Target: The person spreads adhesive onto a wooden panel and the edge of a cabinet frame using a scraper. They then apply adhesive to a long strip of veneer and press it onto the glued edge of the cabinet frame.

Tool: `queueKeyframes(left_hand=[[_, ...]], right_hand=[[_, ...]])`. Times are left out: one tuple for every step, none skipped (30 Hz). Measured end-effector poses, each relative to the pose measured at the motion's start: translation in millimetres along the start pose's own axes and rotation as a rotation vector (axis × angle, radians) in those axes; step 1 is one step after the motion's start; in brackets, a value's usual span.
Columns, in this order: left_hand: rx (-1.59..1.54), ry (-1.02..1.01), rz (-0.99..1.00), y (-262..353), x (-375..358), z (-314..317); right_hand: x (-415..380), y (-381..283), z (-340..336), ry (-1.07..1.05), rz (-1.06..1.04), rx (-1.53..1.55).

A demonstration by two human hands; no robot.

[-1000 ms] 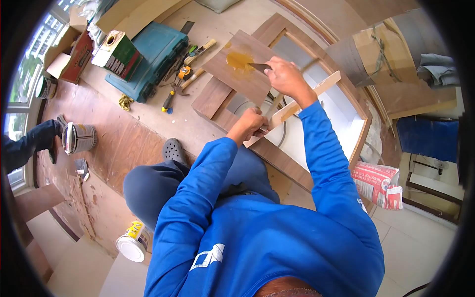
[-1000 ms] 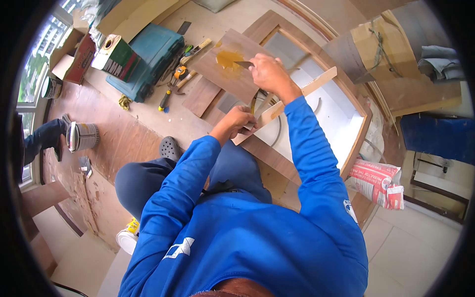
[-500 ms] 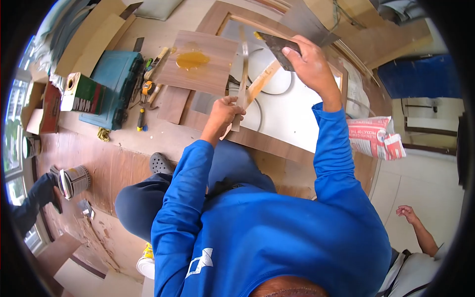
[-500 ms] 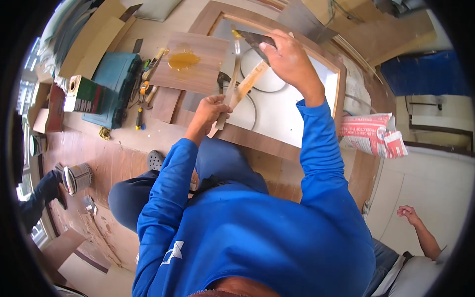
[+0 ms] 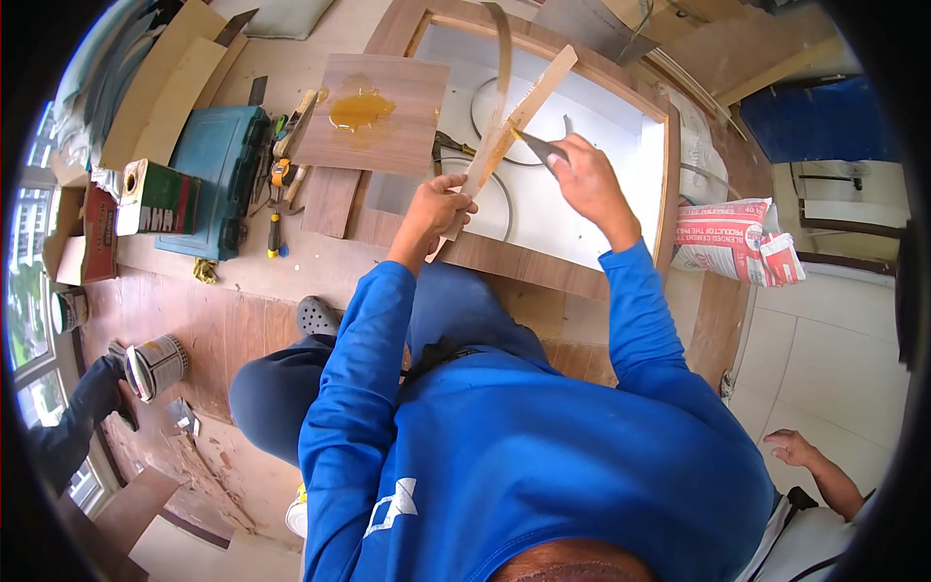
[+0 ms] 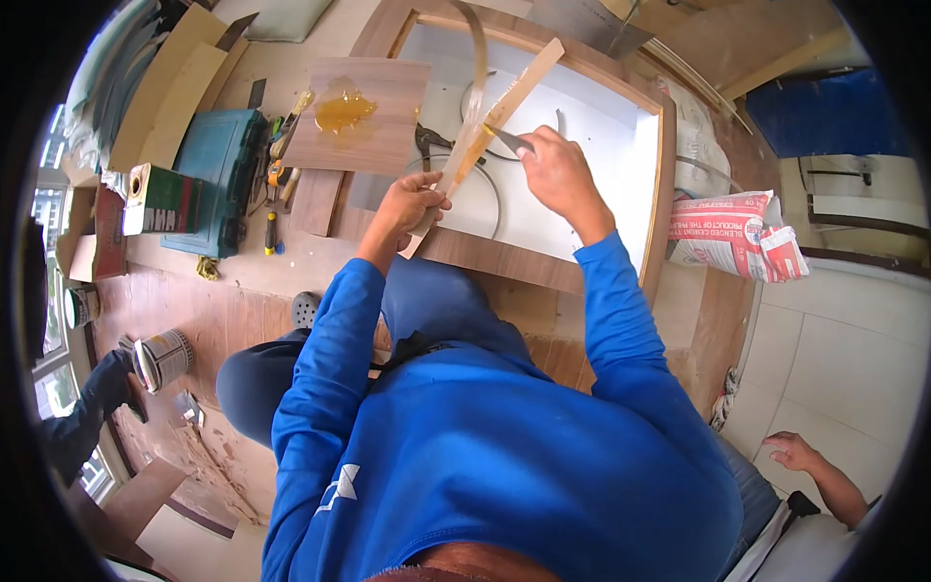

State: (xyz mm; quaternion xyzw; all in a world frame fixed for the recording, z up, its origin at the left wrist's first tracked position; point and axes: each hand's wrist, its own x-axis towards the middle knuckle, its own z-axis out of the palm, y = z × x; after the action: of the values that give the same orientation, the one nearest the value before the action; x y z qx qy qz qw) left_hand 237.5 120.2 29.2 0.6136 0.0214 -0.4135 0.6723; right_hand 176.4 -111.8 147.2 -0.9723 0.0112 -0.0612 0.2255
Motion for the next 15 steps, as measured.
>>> queueKeyframes(left_hand=[[0.002, -0.001, 0.001, 0.2, 1.0, -1.0], [-0.006, -0.014, -0.024, 1.4, 2.2, -1.9], [-0.014, -0.028, -0.048, 1.7, 3.7, -2.2], [-0.013, -0.030, -0.048, 1.7, 5.2, -1.4], [0.000, -0.026, -0.037, 1.6, 7.6, -0.3], [0.013, -0.023, -0.026, 1.6, 9.9, 0.7], [0.013, -0.026, -0.026, 1.3, 11.7, 1.6], [0.029, -0.018, -0.030, 1.2, 13.0, 2.6], [0.046, -0.010, -0.034, 1.3, 14.3, 3.0], [0.046, -0.012, -0.034, 1.5, 15.8, 2.9], [0.055, -0.017, -0.030, 0.1, 18.6, 2.8], [0.064, -0.024, -0.027, -1.4, 21.6, 3.3], [0.063, -0.028, -0.027, -2.9, 24.6, 4.0], [0.071, -0.027, -0.029, -3.9, 26.7, 4.6], [0.080, -0.026, -0.031, -4.6, 28.9, 4.6]], right_hand=[[-1.7, 3.9, 7.1, 0.002, 0.001, 0.001], [-2.8, 8.3, 14.2, -0.013, 0.025, -0.038], [-4.3, 13.6, 21.0, -0.028, 0.050, -0.077], [-4.2, 20.4, 27.6, -0.014, 0.059, -0.057], [-3.3, 22.8, 30.0, -0.012, 0.061, -0.058], [-2.2, 24.6, 32.0, -0.014, 0.063, -0.064], [-1.2, 26.1, 33.7, -0.018, 0.065, -0.069], [0.1, 26.6, 34.8, -0.018, 0.067, -0.071], [1.6, 26.7, 35.9, -0.012, 0.052, -0.067], [3.3, 26.9, 37.6, -0.007, 0.037, -0.063], [4.2, 28.4, 41.1, -0.007, 0.038, -0.065], [4.4, 30.9, 45.5, 0.006, 0.024, -0.069], [4.7, 33.4, 49.4, 0.017, 0.010, -0.074], [5.2, 34.7, 53.0, 0.017, 0.012, -0.076], [6.2, 36.0, 56.6, 0.019, 0.030, -0.079]])
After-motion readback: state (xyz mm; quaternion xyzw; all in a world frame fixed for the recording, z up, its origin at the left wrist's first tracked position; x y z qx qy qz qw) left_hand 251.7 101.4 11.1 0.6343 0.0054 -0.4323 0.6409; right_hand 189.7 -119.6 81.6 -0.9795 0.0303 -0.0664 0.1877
